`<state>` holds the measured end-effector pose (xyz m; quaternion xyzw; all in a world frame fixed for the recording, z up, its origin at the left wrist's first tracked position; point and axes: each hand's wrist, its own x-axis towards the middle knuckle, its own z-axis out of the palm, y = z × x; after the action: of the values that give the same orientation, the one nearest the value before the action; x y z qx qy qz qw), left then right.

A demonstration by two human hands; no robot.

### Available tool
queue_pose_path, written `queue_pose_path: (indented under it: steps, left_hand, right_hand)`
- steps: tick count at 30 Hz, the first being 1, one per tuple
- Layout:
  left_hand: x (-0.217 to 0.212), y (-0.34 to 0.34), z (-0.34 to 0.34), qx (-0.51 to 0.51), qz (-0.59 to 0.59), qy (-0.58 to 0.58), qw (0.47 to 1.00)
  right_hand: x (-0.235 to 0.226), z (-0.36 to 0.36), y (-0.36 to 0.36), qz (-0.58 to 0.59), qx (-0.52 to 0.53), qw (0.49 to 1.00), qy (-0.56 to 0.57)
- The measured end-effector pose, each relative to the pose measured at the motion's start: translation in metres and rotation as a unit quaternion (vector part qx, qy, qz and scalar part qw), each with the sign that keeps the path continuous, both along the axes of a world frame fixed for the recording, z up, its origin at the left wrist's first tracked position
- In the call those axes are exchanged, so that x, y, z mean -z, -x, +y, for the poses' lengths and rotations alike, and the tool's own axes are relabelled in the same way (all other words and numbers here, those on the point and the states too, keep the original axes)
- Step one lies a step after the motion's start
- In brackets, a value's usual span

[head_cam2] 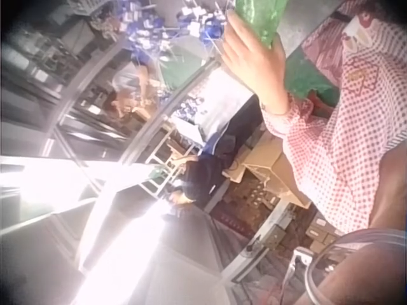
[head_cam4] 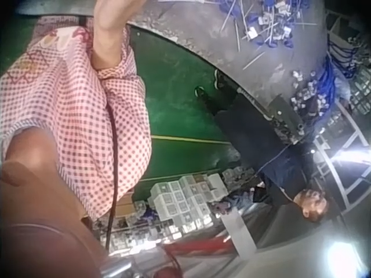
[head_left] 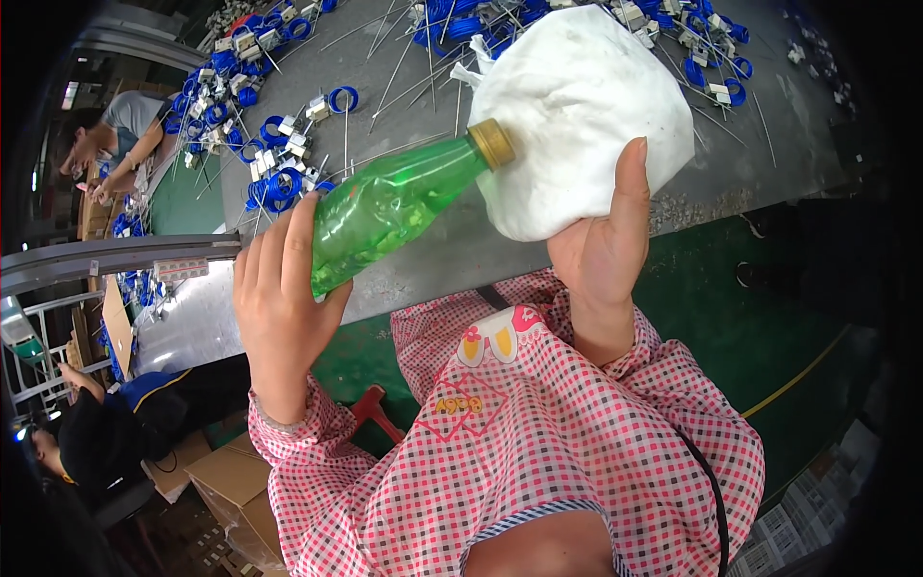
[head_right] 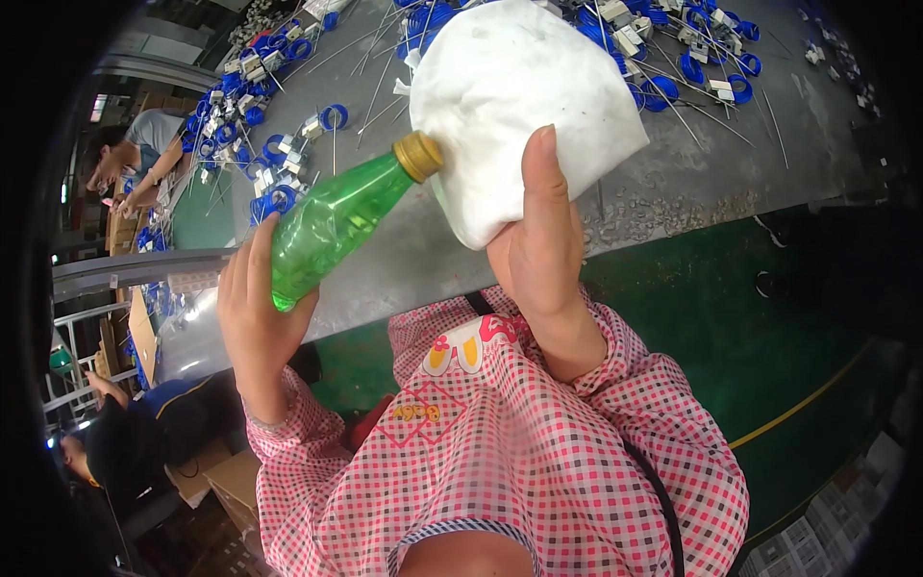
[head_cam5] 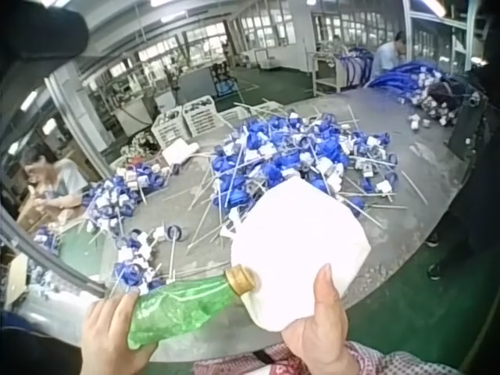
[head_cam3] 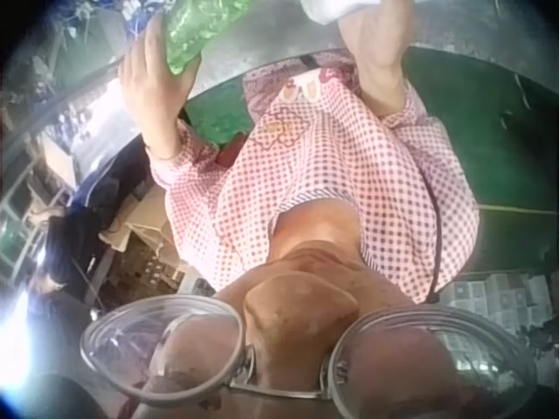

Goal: Cleaning small mechanical components with a cloth and a cleaning agent.

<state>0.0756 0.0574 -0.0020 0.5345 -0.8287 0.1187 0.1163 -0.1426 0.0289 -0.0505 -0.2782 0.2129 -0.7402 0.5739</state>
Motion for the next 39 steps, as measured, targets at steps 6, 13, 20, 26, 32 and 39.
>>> queue_pose_path:
  steps: [6,13,20,26,32,39]
  left_hand:
    - [-0.006,0.003,-0.004,0.013,-0.013,0.038,0.999]
    - [-0.009,0.008,0.001,0.033,-0.005,-0.022,0.999]
    - [0.001,-0.003,0.005,0.016,-0.002,-0.044,0.999]
    - [0.004,-0.007,-0.002,-0.01,0.012,0.005,1.0]
    - [0.0,0.002,0.0,0.02,0.091,0.014,0.996]
    - [0.032,-0.002,0.015,0.058,0.187,-0.07,0.978]
  right_hand:
    - [-0.002,0.0,-0.001,0.0,-0.004,1.0,0.006]
    - [-0.003,-0.001,0.001,0.0,0.024,1.0,-0.01]
    - [-0.001,0.0,0.006,-0.017,0.018,1.0,0.001]
    - [-0.004,0.002,0.003,-0.015,0.001,1.0,0.0]
    - [-0.005,-0.001,-0.005,-0.032,0.008,0.999,-0.025]
    - [0.001,-0.001,0.0,-0.276,-0.158,0.948,0.03]
